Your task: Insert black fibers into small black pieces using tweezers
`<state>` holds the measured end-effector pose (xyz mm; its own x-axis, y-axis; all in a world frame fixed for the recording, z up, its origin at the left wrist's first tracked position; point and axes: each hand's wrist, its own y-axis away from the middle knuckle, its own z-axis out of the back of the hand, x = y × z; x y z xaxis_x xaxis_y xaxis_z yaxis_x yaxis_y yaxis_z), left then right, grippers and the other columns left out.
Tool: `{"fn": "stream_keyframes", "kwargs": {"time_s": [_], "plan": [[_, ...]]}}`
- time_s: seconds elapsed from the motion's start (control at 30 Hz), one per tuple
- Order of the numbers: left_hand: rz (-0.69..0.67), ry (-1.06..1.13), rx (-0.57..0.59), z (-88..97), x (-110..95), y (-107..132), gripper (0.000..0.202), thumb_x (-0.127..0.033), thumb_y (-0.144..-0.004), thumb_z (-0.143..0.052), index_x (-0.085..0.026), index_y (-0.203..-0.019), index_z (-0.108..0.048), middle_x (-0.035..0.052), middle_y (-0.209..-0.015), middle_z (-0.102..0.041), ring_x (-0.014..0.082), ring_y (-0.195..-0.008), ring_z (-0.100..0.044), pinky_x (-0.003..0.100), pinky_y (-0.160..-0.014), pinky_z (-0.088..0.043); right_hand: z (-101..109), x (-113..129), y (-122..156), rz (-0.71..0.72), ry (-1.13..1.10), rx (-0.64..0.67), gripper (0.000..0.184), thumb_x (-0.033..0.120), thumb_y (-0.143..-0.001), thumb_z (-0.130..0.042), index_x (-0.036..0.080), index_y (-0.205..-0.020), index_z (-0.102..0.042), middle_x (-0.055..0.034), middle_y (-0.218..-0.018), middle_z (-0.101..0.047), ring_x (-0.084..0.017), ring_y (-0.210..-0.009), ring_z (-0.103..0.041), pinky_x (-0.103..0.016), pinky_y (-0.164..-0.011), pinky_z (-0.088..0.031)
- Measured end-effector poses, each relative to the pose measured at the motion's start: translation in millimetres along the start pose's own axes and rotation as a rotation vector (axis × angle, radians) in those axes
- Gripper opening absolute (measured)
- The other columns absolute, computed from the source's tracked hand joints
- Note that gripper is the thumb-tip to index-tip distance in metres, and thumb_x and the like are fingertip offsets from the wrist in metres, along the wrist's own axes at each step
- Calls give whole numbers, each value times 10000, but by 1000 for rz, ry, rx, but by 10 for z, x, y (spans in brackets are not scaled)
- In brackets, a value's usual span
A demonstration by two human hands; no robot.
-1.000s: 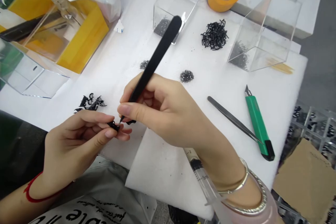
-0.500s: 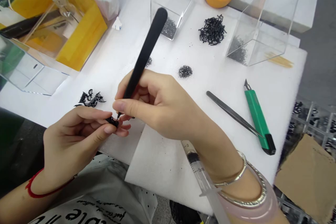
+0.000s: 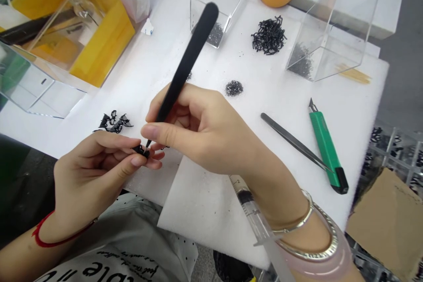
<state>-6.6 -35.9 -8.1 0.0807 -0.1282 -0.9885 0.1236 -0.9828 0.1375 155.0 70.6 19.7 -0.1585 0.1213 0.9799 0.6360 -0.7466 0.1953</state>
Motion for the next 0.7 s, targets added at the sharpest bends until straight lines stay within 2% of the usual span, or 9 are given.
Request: {"fn": "stream_keyframes", "kwargs": {"time_s": [0.2, 0.53, 0.7], "plan": [[2, 16, 15, 10, -10, 1, 255, -15, -791, -659, -208, -957, -641, -57, -850, -761, 95, -753, -734, 127, -748, -591, -12, 3, 8, -16, 10, -11, 80, 188, -772, -694, 212, -819, -634, 53, -697, -603, -41, -504, -504, -167, -396, -402], [-23, -17, 6, 7, -5, -5, 249, -10, -780, -660, -200, -938, -629, -34, -831, -757, 142, -738, -740, 210, -727, -624, 9, -21, 0, 2, 48, 18, 84, 187, -766, -697, 231, -818, -649, 39, -699, -602, -63, -508, -508, -181, -393, -398], [-20, -13, 6, 2, 1, 8, 259, -9, -790, -652, -211, -950, -629, -60, -834, -749, 106, -750, -735, 161, -751, -604, 2, -12, -1, 5, 44, 19, 58, 199, -777, -688, 223, -809, -645, 41, -693, -603, -57, -484, -494, -183, -388, -391]]}}
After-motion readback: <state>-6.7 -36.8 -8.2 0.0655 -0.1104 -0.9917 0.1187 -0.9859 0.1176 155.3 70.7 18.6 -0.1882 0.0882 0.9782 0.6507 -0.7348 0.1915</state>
